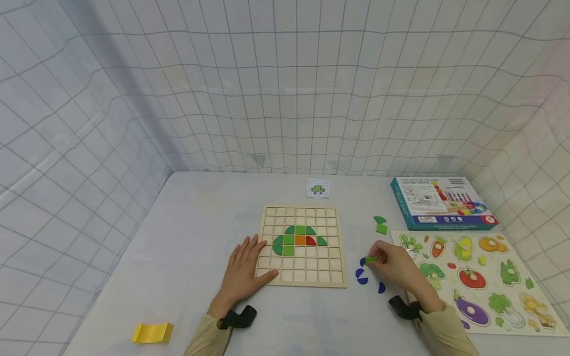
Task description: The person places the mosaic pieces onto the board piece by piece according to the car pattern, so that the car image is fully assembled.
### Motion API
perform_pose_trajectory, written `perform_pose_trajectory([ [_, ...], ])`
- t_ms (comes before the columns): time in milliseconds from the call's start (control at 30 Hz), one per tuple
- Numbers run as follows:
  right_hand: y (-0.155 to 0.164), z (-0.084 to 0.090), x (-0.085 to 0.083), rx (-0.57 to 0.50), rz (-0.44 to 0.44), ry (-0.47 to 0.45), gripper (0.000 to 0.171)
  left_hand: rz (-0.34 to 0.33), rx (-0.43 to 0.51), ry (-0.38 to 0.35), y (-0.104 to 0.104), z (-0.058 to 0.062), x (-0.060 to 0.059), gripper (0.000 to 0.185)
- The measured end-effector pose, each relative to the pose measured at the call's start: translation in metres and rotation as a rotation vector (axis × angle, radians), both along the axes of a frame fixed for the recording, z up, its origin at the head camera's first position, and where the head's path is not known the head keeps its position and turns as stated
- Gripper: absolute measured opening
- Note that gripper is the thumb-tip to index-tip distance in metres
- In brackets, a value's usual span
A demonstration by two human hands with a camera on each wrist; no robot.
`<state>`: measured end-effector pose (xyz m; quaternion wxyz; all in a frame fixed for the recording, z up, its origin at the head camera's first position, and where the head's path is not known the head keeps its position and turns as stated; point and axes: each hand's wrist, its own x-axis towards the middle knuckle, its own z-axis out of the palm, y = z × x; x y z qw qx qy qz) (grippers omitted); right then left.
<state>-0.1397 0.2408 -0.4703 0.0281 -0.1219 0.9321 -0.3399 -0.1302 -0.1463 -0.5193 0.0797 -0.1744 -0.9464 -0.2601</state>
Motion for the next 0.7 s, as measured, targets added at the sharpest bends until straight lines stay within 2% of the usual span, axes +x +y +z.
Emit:
perform_pose_trajectory([
  [167, -0.019, 0.002, -0.009, -0.019, 0.000, 0.046, 0.014, 0.001, -0.002, -0.008, 0.000, 0.001, 0.000, 0.079],
  [367, -0.049, 0.006, -0.018, -0.051, 0.076, 0.087, 0.015, 0.002, 0.003, -0.008, 0.000, 0.001, 0.000, 0.080],
  [700, -0.095, 0.002, -0.026, -0.136, 0.183, 0.032, 0.011, -0.001, 0.002, -0.004, 0.000, 0.000, 0.001, 0.081],
])
